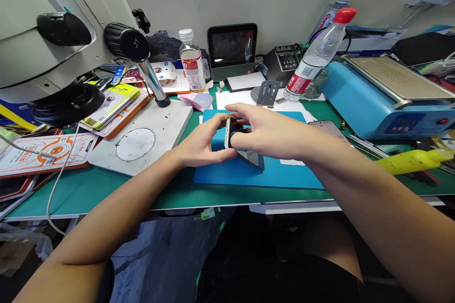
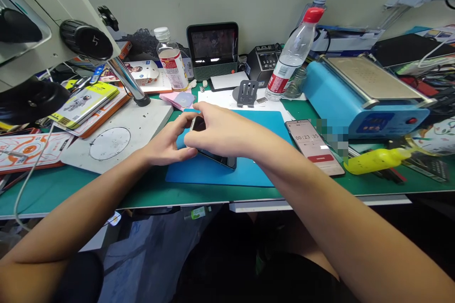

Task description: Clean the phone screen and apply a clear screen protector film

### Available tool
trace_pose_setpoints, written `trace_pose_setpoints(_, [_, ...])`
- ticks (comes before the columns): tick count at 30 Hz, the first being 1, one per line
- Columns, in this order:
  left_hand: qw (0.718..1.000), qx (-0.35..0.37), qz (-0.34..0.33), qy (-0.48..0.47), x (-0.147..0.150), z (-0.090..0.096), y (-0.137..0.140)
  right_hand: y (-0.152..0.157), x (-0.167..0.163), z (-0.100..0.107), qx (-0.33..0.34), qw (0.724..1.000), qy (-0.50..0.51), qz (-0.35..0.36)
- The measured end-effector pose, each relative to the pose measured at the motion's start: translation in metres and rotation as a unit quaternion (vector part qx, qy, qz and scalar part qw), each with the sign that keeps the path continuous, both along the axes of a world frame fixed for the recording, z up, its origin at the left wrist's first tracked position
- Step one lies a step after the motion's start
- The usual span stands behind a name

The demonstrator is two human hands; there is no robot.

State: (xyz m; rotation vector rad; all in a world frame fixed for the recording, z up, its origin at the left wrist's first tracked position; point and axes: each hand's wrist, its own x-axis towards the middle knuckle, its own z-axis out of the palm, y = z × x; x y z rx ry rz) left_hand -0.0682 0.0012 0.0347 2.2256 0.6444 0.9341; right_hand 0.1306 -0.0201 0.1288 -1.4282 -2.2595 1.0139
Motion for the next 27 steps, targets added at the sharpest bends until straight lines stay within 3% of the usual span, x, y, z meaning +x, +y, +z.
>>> trace_pose_setpoints(10, [1.0,0.003,-0.005,0.005,0.0006,0.0016,-0.0005,0.003,0.0036,0.0023,-0.033,0.999,0.014,0.01])
trace_pose_setpoints(27, [1.0,-0.007,-0.018,-0.013,0.0015,-0.0018,0.0017,0.0012,0.0043,0.0013,-0.024,1.0,0.007,0.014])
